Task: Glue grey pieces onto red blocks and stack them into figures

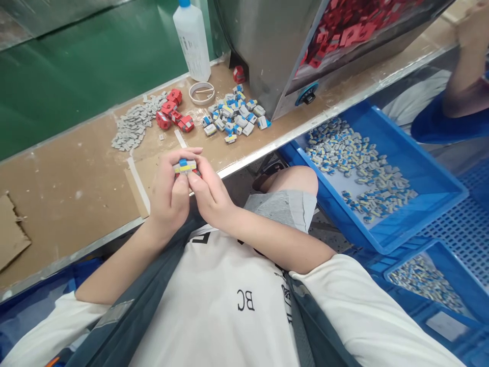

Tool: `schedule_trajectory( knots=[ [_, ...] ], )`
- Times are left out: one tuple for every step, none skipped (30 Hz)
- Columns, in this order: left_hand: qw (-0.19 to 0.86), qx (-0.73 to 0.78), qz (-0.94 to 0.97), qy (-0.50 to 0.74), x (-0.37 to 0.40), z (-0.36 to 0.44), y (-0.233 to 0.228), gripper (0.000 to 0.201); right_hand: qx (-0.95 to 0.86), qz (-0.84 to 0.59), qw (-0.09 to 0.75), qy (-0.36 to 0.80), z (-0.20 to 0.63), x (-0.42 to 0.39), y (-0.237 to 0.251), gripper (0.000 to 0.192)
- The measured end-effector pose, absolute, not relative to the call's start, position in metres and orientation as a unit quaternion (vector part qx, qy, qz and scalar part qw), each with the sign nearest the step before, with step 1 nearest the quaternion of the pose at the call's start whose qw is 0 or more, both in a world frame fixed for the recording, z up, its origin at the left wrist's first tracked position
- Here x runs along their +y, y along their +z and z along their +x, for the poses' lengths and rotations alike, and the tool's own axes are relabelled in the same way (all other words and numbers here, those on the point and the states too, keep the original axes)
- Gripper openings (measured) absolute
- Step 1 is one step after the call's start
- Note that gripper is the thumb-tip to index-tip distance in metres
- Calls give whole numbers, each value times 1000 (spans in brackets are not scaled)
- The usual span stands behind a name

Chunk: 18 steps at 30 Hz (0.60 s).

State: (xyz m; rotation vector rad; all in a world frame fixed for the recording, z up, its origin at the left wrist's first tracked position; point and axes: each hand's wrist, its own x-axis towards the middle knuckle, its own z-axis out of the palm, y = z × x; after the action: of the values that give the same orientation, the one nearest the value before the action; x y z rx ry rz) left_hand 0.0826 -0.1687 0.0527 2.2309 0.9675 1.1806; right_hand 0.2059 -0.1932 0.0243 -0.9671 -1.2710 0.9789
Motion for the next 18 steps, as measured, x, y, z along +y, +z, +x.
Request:
schedule_trajectory(
  knots=[
    [215,355,802,430,-168,85,52,32,-551,-418,595,410,205,-192,23,34],
    [213,358,798,435,-168,86,53,32,-555,-419,597,400,205,-191,22,35],
    [210,358,795,442,-167,88,53,32,-557,-419,601,391,205,-191,22,35],
    [208,355,793,449,-166,90,53,32,-557,-419,606,384,205,-190,21,36],
    [205,349,791,458,-166,91,53,33,-556,-416,612,377,205,-190,21,36],
    [204,342,790,467,-165,92,53,33,-555,-414,618,372,205,-190,22,36],
    [205,334,788,475,-165,94,53,32,-555,-412,623,367,205,-190,23,36],
    [206,325,786,484,-164,95,53,31,-555,-410,627,363,205,-190,24,35],
    [208,318,783,493,-164,96,53,30,-555,-408,630,360,206,-191,26,34],
    [210,310,780,501,-163,97,52,28,-555,-405,632,359,206,-191,28,33],
    [209,304,778,508,-163,98,52,27,-553,-401,635,360,206,-192,29,31],
    [207,301,777,512,-164,99,52,26,-550,-396,639,364,206,-192,31,29],
    [204,302,777,513,-164,100,52,26,-547,-391,643,367,207,-193,33,27],
    [200,304,778,513,-165,100,52,25,-544,-386,646,371,207,-193,34,26],
    [197,307,778,511,-165,101,52,25,-542,-381,648,376,206,-193,34,25],
    [196,313,778,509,-165,101,52,25,-540,-379,649,379,206,-193,35,25],
    [196,319,776,507,-165,101,52,25,-538,-381,648,381,206,-193,35,25],
    [196,323,775,506,-165,101,52,25,-536,-386,646,383,206,-192,35,26]
  ],
)
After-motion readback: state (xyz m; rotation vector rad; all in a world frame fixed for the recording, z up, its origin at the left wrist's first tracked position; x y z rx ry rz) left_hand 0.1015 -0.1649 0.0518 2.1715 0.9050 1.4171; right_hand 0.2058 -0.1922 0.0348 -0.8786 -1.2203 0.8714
